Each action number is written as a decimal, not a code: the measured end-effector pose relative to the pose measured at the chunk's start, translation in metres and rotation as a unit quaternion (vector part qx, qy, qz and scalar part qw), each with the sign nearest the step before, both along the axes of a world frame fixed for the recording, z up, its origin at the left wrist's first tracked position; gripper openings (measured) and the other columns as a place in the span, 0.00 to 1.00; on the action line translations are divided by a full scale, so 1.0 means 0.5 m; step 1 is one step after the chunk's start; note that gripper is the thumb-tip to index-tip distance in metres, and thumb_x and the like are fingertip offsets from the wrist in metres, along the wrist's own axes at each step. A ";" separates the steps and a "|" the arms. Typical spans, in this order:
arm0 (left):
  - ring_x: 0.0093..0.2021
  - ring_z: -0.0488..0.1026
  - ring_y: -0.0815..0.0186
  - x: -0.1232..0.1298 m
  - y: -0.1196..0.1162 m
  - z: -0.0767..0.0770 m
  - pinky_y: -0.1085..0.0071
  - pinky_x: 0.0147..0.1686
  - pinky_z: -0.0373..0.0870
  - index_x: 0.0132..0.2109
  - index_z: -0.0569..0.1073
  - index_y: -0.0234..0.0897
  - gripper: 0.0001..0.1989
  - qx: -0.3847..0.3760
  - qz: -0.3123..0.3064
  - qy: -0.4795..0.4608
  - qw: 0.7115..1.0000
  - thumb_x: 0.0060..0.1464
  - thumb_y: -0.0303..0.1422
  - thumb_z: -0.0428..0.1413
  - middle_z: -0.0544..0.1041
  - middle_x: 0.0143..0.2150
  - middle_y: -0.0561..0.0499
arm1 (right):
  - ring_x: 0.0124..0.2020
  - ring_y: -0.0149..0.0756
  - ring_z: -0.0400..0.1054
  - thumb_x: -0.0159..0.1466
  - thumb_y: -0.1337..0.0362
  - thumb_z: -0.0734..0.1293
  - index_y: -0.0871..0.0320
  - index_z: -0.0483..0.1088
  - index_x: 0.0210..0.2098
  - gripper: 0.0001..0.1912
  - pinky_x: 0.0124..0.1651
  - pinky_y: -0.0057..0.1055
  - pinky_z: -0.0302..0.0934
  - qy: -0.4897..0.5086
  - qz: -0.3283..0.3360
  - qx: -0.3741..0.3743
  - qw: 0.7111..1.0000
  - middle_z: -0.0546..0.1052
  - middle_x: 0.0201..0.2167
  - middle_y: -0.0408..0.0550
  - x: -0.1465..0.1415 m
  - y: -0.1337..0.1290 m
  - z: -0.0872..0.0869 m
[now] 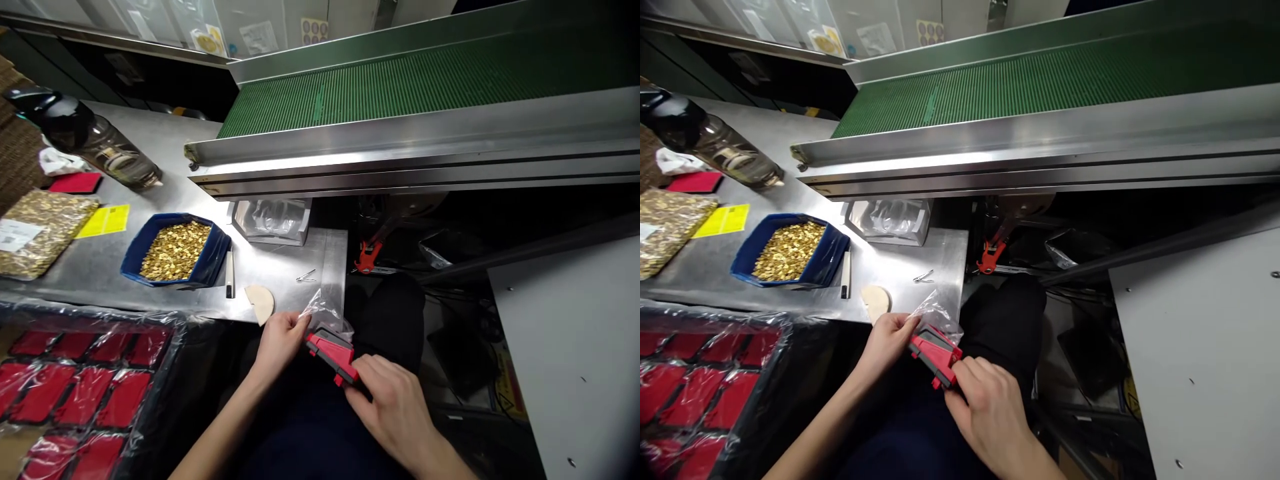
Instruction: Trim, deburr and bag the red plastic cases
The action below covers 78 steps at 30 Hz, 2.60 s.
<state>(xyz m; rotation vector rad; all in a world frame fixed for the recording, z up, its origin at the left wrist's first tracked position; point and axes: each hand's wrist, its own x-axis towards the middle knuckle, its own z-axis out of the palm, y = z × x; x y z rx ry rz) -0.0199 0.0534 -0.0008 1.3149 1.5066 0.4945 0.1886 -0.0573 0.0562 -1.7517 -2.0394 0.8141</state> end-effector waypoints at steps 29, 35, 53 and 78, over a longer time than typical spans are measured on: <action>0.32 0.74 0.65 0.063 -0.101 0.053 0.70 0.33 0.70 0.40 0.72 0.40 0.07 0.058 0.002 -0.135 0.989 0.67 0.38 0.55 0.76 0.33 0.52 | 0.32 0.37 0.74 0.72 0.61 0.60 0.53 0.68 0.37 0.08 0.31 0.33 0.44 -0.019 0.021 -0.173 0.984 0.81 0.34 0.44 -0.008 0.126 -0.003; 0.21 0.61 0.71 0.022 -0.078 0.025 0.75 0.22 0.56 0.40 0.67 0.41 0.16 -0.078 0.064 -0.176 0.979 0.64 0.48 0.56 0.66 0.23 0.60 | 0.35 0.35 0.72 0.73 0.56 0.63 0.53 0.68 0.38 0.10 0.37 0.32 0.54 0.007 -0.031 -0.068 0.997 0.79 0.35 0.42 -0.046 0.126 -0.034; 0.23 0.74 0.64 -0.041 -0.014 0.012 0.72 0.25 0.70 0.35 0.71 0.40 0.14 0.037 0.108 -0.034 0.993 0.62 0.46 0.58 0.75 0.23 0.56 | 0.52 0.42 0.69 0.69 0.69 0.67 0.47 0.68 0.61 0.22 0.55 0.40 0.63 -0.064 0.087 -0.040 0.993 0.76 0.52 0.47 0.008 0.149 -0.075; 0.25 0.71 0.65 -0.081 -0.013 0.075 0.71 0.27 0.63 0.35 0.72 0.41 0.09 -0.024 -0.058 0.008 0.998 0.59 0.41 0.58 0.74 0.24 0.56 | 0.40 0.31 0.66 0.64 0.70 0.74 0.53 0.80 0.35 0.05 0.44 0.29 0.64 0.284 0.095 -0.076 0.951 0.68 0.37 0.42 0.057 0.168 -0.052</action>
